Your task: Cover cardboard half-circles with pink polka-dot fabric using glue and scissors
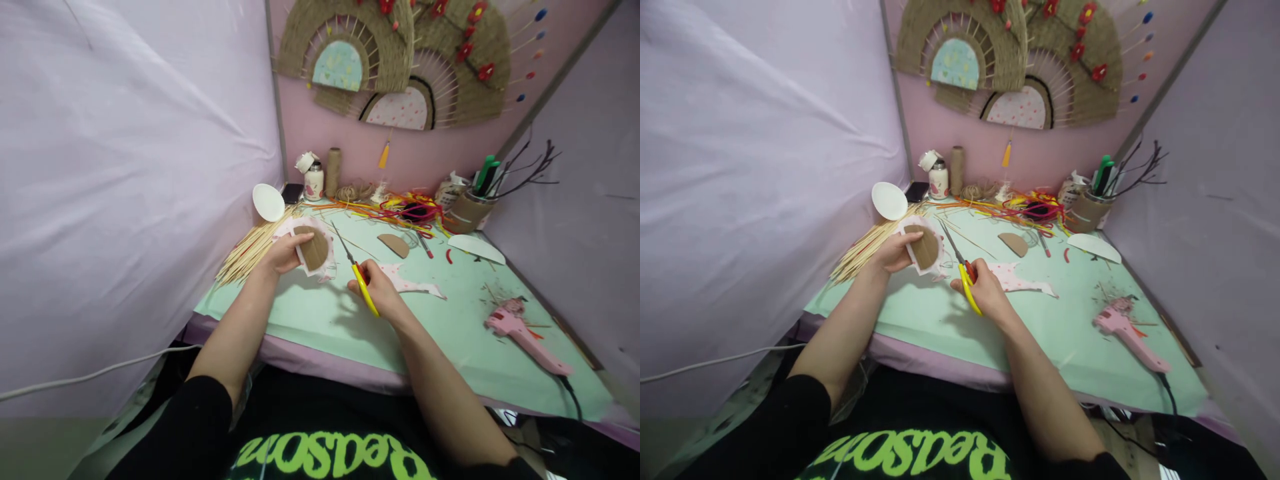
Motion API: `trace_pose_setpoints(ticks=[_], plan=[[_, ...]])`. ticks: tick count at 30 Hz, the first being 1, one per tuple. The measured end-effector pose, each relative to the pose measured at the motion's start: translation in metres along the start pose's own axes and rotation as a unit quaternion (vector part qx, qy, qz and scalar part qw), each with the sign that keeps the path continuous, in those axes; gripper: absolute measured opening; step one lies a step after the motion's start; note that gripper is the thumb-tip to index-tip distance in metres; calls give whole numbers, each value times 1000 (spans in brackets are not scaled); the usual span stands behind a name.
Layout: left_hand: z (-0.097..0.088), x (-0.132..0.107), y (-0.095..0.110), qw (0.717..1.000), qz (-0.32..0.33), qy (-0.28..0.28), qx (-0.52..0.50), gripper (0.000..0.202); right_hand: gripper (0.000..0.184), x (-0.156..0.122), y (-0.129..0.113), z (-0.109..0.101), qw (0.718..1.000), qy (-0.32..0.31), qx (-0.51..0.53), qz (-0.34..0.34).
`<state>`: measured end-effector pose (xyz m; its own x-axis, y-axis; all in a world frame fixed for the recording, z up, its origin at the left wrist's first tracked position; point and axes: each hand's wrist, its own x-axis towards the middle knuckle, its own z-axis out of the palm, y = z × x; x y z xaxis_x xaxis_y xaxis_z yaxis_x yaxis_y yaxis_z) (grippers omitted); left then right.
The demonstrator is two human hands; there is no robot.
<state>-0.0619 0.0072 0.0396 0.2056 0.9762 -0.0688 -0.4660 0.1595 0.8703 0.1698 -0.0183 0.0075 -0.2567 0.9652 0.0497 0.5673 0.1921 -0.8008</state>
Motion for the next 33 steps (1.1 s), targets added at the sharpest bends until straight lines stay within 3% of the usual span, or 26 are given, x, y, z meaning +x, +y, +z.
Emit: trace_pose_setpoints(ticks=[11, 33], plan=[[-14, 1, -11, 1000, -4, -24, 6, 31, 33, -3, -5, 0, 999, -29, -41, 9], [-11, -3, -11, 1000, -15, -5, 19, 32, 36, -6, -9, -2, 999, -30, -27, 2]])
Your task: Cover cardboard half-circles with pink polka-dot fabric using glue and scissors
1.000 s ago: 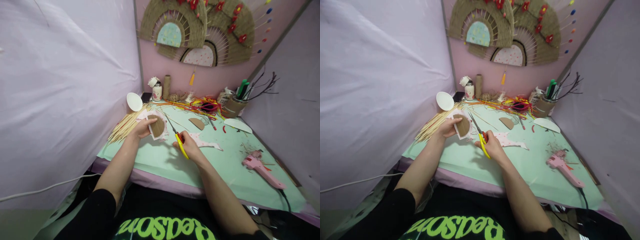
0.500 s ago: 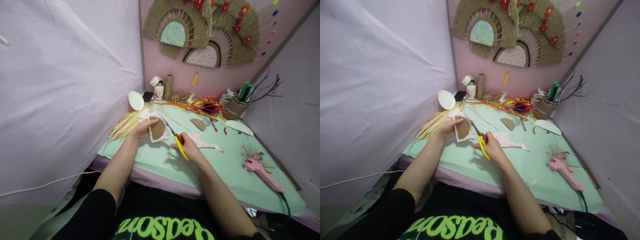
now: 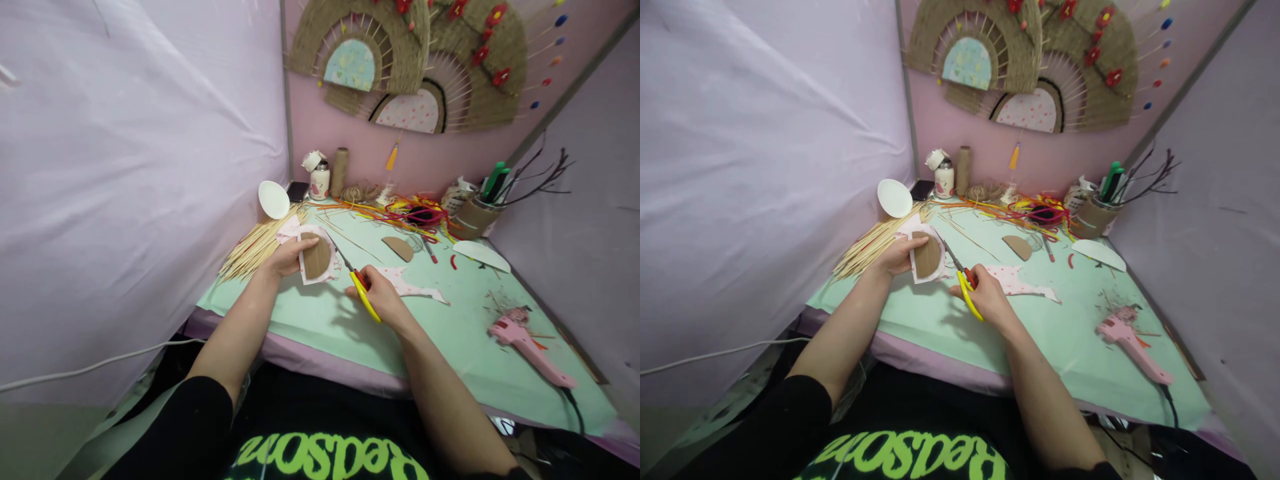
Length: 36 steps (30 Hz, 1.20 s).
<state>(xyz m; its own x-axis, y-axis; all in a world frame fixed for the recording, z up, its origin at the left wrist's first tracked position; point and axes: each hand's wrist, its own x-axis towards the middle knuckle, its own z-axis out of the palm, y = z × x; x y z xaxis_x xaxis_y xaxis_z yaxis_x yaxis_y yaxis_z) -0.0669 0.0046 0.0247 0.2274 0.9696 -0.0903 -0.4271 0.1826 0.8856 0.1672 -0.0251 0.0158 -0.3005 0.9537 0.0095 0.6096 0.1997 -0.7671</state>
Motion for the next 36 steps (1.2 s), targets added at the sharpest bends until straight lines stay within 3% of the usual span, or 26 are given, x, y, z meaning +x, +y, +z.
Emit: trace_pose_setpoints(ticks=[18, 25, 36], plan=[[-5, 1, 1, 1000, -3, 8, 7, 29, 46, 1, 0, -5, 1000, 14, 0, 3], [-8, 0, 1, 999, -13, 18, 25, 33, 39, 1, 1, -5, 1000, 3, -17, -4], [-4, -3, 1, 999, -17, -14, 40, 35, 32, 1, 6, -2, 1000, -3, -25, -3]])
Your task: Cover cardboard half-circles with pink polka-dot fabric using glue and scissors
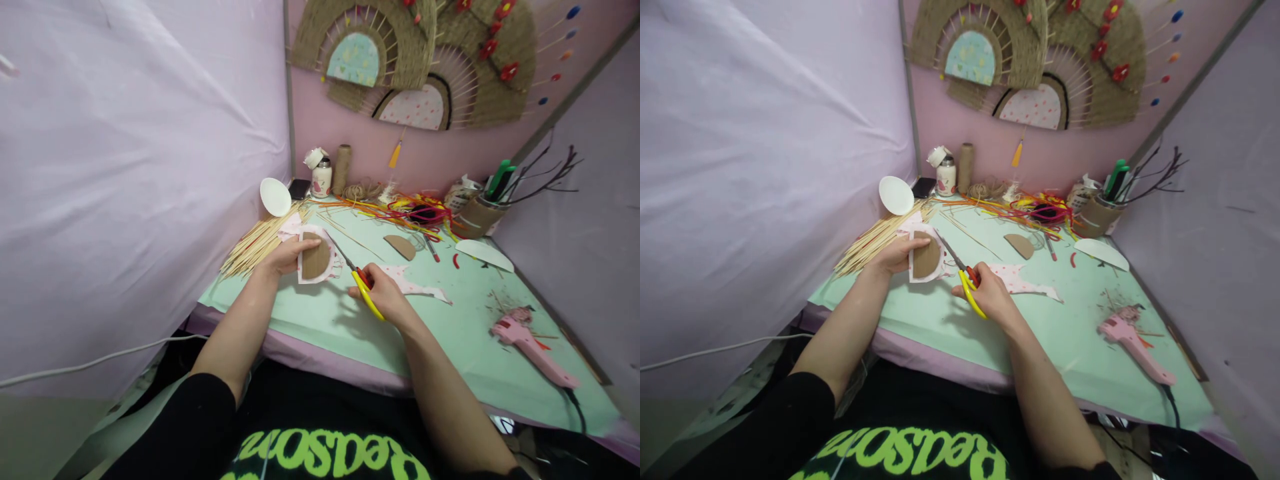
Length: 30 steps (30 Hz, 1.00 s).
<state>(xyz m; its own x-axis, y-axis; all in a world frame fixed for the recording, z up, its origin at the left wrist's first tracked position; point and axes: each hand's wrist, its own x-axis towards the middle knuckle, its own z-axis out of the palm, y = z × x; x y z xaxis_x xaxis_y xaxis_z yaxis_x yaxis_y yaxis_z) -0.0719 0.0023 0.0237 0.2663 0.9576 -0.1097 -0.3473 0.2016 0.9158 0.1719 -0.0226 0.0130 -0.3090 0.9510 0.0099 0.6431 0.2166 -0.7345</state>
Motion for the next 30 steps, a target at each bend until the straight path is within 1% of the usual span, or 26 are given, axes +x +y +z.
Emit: trace_pose_setpoints(ticks=[8, 19, 27, 30], plan=[[1, 0, 0, 1000, -12, -8, 16, 32, 35, 0, 0, -1, 1000, -2, 2, -8], [-1, 0, -1, 1000, -14, 15, 11, 33, 42, 1, -1, -2, 1000, 6, 1, -3], [2, -1, 3, 999, 20, 34, 7, 36, 42, 2, 1, -3, 1000, 4, 11, 5], [0, 0, 3, 998, 26, 53, 12, 35, 40, 1, 2, -3, 1000, -2, 15, 8]])
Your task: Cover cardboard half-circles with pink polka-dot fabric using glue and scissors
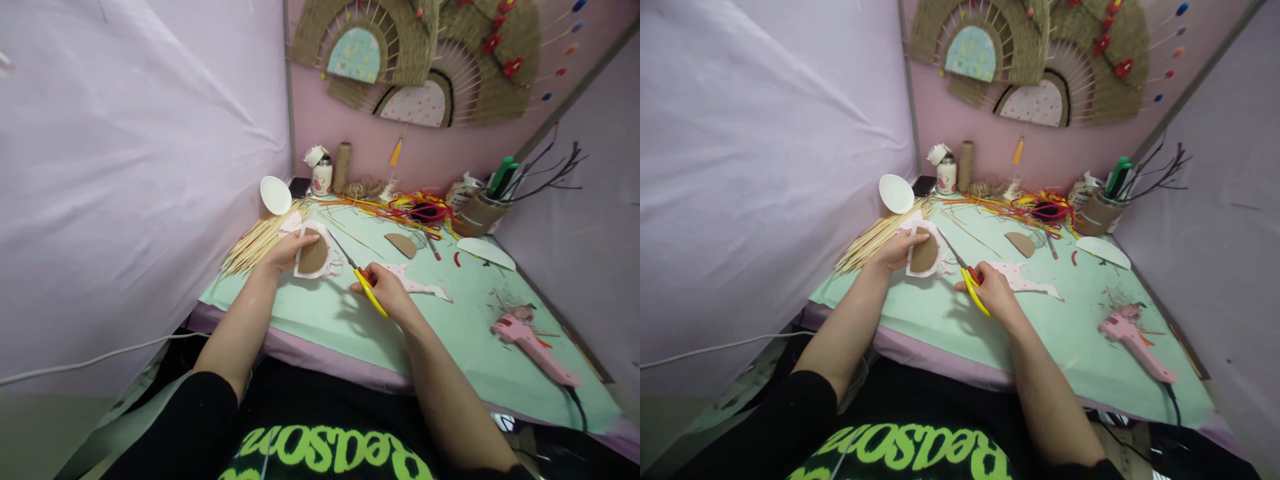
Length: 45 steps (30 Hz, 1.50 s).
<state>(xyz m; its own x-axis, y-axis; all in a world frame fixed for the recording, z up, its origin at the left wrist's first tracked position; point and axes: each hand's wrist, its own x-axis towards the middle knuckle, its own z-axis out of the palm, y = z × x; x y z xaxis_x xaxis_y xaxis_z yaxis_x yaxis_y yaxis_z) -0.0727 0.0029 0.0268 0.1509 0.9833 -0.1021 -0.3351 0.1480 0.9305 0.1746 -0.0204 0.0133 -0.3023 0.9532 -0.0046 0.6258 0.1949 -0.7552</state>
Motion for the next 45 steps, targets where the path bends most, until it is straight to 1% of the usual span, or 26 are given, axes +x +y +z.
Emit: trace_pose_setpoints(ticks=[3, 12, 16, 22, 30, 37, 41, 45], plan=[[-2, 1, -1, 1000, -4, 10, 10, 36, 36, 0, 0, 0, 1000, -10, 0, 0], [-3, -1, -2, 999, -20, -25, 30, 41, 33, -1, -3, 0, 1000, -16, -25, -1], [-4, 0, -3, 998, -28, -35, 43, 39, 34, -1, -3, 0, 999, -20, -27, -3], [-4, -1, -4, 998, -24, -35, 39, 40, 36, -2, -3, -1, 1000, -16, -15, -13], [-3, -1, -3, 998, -30, -22, 45, 40, 40, -2, -2, -2, 1000, -12, -5, -7], [-3, -3, -1, 997, -31, -44, 55, 40, 42, 0, -1, -3, 1000, -8, -5, -7], [-3, -2, 0, 997, -23, -27, 63, 43, 43, 1, 1, -5, 1000, -9, -14, -5], [-3, -1, 0, 999, -12, -1, 53, 46, 39, 1, 2, -7, 1000, -14, -19, -8]])
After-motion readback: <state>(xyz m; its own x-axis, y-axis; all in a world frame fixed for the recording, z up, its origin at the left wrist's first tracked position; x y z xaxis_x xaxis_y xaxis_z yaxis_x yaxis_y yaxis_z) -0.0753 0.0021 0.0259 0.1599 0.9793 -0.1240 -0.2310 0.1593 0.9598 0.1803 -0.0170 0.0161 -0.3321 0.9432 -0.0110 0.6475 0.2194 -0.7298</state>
